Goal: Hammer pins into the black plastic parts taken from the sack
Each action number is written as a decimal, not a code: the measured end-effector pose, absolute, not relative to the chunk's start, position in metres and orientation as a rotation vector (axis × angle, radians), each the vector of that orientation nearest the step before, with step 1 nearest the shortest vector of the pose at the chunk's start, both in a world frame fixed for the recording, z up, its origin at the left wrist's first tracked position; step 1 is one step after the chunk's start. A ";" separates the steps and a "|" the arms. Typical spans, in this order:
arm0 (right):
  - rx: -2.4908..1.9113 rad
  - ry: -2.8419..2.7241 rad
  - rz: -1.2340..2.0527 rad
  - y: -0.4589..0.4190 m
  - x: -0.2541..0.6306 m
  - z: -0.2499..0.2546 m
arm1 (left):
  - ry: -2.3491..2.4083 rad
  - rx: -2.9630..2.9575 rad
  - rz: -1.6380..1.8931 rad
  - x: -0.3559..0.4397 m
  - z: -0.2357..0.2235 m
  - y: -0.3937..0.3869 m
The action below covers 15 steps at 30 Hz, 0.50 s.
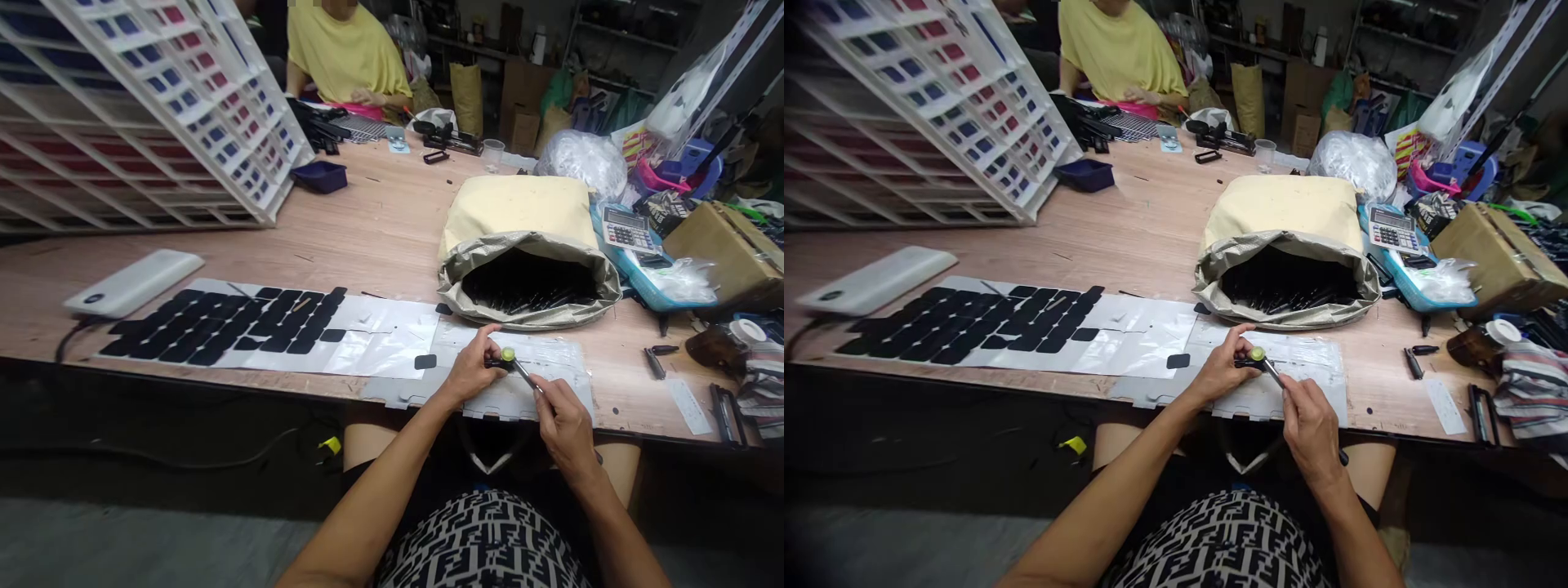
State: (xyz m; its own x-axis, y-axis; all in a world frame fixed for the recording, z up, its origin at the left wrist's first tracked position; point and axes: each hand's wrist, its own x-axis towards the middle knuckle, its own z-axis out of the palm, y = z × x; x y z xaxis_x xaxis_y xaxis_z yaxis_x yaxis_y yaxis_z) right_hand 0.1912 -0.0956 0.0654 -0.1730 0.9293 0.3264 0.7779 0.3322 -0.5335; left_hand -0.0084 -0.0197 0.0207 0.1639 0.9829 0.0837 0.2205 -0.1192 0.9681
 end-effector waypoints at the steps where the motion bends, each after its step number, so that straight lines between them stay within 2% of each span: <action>1: -1.490 -1.974 0.326 -0.096 0.192 0.068 | 1.208 1.527 1.045 -0.009 0.020 -0.020; 10: -1.511 -1.931 0.332 -0.101 0.205 0.065 | 1.272 1.621 0.993 -0.010 0.022 -0.019; 15: -1.635 -1.764 0.061 -0.077 0.245 0.061 | 1.283 1.826 0.929 -0.009 0.020 -0.020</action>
State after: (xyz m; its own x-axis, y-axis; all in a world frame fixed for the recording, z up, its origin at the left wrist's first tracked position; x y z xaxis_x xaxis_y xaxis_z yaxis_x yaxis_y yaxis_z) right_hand 0.2451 -0.0774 0.0609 0.0624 0.8849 0.4615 0.8507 0.1947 -0.4884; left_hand -0.0089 -0.0195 0.0197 0.2492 0.9558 0.1558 0.4465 -0.2562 0.8573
